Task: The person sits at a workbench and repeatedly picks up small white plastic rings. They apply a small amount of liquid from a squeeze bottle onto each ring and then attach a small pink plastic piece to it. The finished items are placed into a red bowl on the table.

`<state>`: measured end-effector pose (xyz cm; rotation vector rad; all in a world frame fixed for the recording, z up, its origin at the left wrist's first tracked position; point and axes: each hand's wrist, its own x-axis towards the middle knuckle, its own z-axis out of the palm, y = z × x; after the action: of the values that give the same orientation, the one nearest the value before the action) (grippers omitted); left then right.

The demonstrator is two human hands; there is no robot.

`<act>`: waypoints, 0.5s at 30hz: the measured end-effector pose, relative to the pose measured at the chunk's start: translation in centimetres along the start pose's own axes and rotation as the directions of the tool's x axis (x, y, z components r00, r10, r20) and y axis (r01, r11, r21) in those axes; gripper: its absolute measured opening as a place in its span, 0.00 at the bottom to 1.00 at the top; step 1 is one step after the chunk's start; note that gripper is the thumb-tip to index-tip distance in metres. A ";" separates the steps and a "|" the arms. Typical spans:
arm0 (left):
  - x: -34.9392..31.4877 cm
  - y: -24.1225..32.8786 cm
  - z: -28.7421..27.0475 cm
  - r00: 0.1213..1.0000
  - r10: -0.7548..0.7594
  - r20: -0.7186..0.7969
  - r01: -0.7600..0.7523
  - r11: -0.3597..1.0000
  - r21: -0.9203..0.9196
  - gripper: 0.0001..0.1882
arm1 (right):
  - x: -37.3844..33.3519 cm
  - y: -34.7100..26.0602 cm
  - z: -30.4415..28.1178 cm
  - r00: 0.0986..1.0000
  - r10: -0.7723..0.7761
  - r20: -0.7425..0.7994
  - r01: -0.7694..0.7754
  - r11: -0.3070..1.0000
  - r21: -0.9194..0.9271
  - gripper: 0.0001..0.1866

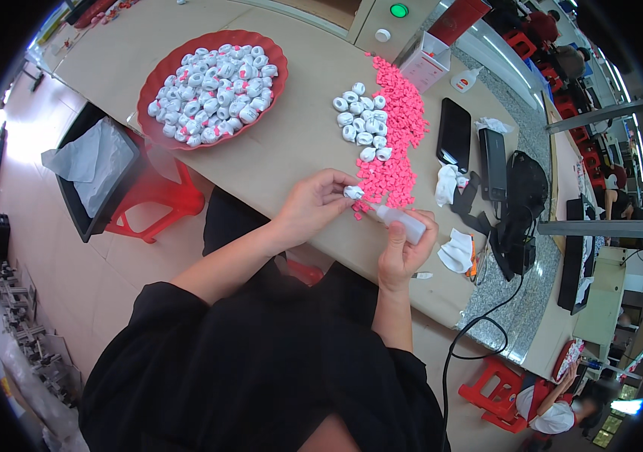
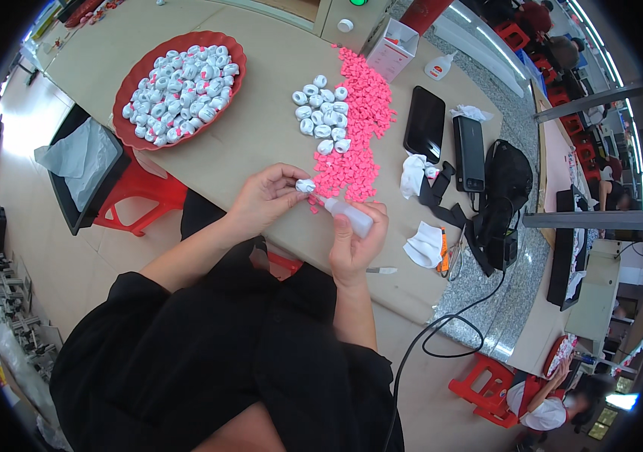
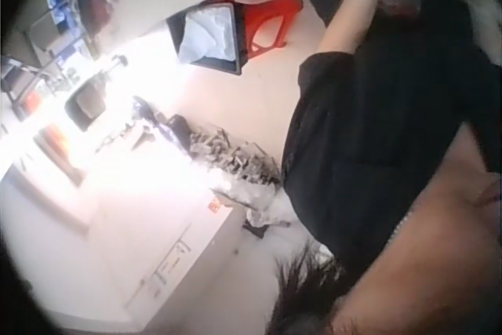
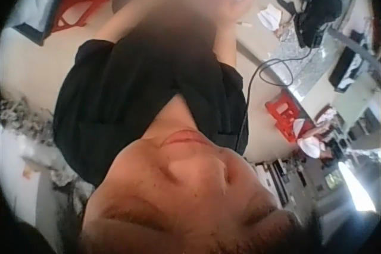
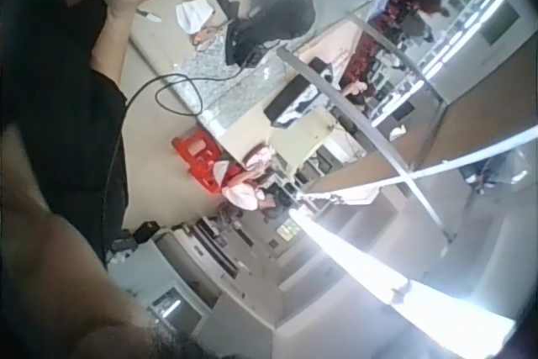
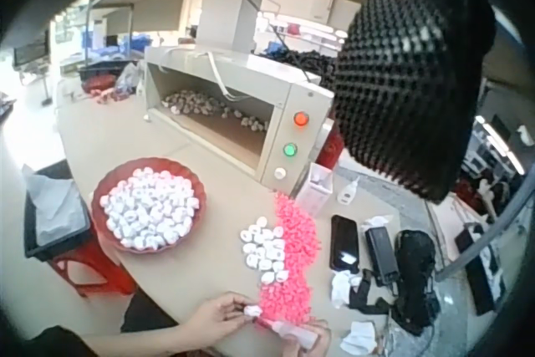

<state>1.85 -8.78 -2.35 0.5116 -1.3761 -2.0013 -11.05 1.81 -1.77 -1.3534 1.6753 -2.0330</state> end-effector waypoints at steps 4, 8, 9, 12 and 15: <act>0.0 -0.1 0.0 1.000 -0.002 -0.002 0.002 1.000 -0.001 0.13 | 0.1 -0.1 0.1 1.000 -0.012 -0.001 0.012 1.000 -0.007 0.14; 0.0 0.1 0.1 1.000 -0.009 -0.004 0.009 1.000 0.002 0.13 | 0.2 -0.2 0.1 1.000 -0.007 0.004 0.007 1.000 0.009 0.14; 0.0 0.1 0.1 1.000 -0.012 -0.005 0.012 1.000 0.002 0.13 | 0.2 -0.2 0.1 1.000 -0.003 0.005 0.003 1.000 0.007 0.14; 0.0 0.1 0.0 1.000 -0.023 -0.004 0.023 1.000 -0.006 0.13 | 0.1 -0.1 0.1 1.000 0.004 0.011 -0.004 1.000 0.000 0.13; 0.0 0.1 0.0 1.000 -0.016 -0.006 0.016 1.000 -0.005 0.13 | 0.1 -0.1 0.1 1.000 0.006 0.019 -0.006 1.000 -0.002 0.13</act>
<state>1.90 -8.76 -2.27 0.5283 -1.3676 -2.0138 -11.02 1.70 -1.66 -1.3622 1.6725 -2.0096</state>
